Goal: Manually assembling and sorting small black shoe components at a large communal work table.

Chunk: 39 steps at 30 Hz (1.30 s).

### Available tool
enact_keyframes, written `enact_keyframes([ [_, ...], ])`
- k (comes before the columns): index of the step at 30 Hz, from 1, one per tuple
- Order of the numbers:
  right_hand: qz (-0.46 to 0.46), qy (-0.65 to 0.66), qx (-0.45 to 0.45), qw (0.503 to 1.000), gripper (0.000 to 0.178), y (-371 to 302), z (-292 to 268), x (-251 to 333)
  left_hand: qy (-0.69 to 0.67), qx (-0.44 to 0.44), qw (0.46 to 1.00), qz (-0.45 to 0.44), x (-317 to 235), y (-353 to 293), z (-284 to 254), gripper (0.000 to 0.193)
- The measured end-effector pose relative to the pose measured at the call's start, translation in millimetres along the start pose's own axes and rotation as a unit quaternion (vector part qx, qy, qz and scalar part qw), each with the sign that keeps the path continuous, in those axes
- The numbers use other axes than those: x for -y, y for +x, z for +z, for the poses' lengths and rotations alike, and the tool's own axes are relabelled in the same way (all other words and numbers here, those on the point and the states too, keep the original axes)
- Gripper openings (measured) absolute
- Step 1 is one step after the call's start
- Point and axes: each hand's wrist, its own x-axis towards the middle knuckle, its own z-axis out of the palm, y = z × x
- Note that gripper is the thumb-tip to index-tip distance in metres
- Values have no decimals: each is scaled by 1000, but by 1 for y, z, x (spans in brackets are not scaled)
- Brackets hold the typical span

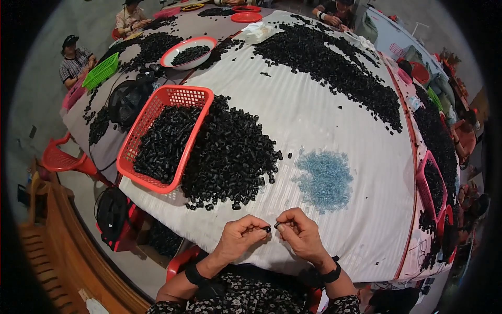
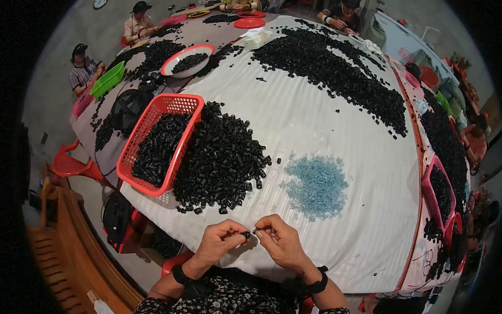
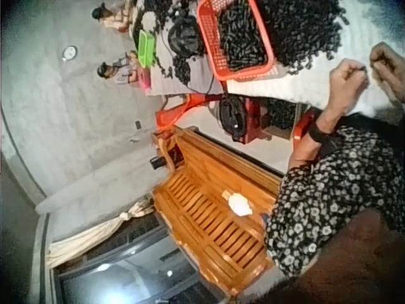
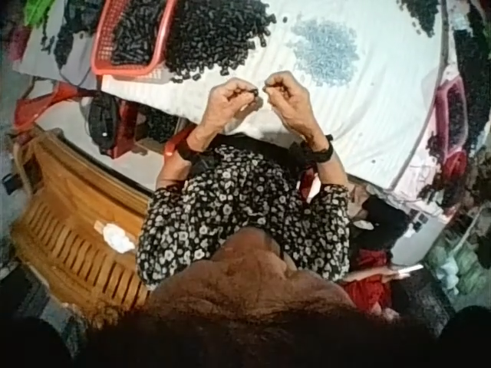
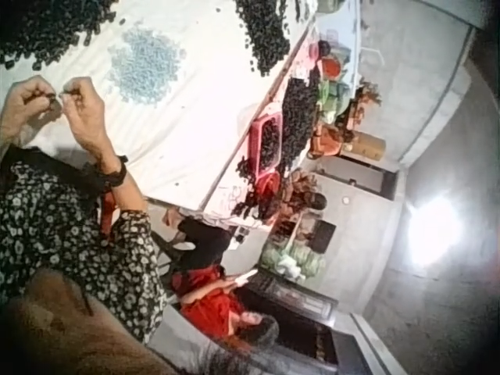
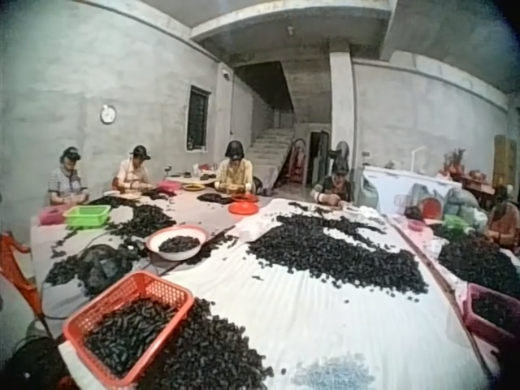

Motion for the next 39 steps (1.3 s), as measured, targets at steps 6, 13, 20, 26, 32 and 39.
enact_keyframes([
  [6,-70,-106,-7,992,12,-4,10,3,33,-6,999,25,3,-1,5,16],
  [13,-178,-239,-47,953,18,-11,19,-4,157,-46,986,34,7,-2,8,14],
  [20,-153,-238,-19,959,25,-12,19,-4,139,-67,986,68,7,-2,16,12],
  [26,-295,-423,-37,856,37,-10,20,-9,218,-58,969,102,9,1,22,10],
  [32,-298,-512,-32,805,53,-10,25,-14,123,-86,989,13,18,1,16,14],
  [39,-298,-539,-37,787,43,-10,30,-22,40,-103,994,-23,25,0,18,14],
])
